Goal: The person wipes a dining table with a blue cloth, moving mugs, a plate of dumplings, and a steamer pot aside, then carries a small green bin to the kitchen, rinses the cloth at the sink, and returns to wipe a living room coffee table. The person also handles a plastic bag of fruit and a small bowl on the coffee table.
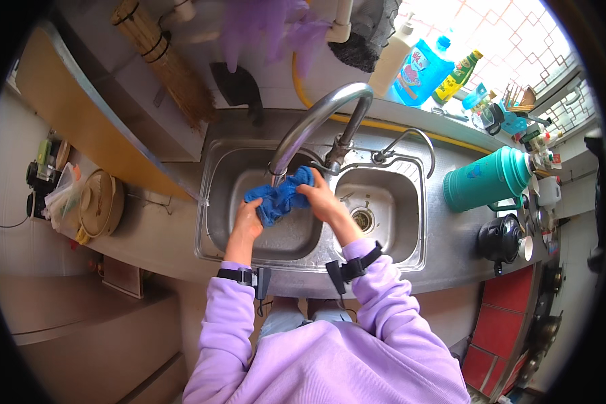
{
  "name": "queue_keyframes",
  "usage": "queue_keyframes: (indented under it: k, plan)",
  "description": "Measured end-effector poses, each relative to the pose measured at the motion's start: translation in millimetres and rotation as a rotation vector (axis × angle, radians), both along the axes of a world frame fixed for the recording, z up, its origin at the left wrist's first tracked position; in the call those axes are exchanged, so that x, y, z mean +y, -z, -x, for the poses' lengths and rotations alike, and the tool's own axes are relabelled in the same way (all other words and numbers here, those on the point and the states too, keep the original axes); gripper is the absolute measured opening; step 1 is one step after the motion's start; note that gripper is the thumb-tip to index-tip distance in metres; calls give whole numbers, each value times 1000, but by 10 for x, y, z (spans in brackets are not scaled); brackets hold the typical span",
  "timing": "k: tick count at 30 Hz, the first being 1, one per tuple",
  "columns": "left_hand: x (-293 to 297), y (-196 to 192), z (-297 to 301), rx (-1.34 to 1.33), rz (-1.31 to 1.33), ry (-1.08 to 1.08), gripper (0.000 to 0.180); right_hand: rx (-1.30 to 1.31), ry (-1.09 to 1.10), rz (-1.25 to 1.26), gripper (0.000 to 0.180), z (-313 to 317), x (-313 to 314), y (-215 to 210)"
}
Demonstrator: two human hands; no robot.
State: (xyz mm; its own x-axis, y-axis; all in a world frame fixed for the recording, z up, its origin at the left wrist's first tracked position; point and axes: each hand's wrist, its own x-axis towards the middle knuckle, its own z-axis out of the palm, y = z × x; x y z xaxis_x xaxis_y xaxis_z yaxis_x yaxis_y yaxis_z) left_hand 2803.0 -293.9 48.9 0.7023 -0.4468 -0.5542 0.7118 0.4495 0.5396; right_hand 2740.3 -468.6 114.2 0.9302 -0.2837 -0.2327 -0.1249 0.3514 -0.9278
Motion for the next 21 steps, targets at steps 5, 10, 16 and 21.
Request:
queue_keyframes:
  k: [5,10,16,21]
  plan:
    - [-345,26,20,174,84,144,25,-23,-251,1088,25,-110,663,-277]
    - [-505,-111,17,139,-27,155,27,25,374,1091,35,-182,494,-348]
    - [-393,-104,-64,124,192,191,28,-22,-12,1162,31,-109,577,-227]
    - [-426,-249,72,132,66,178,39,238,245,1164,43,-312,252,26]
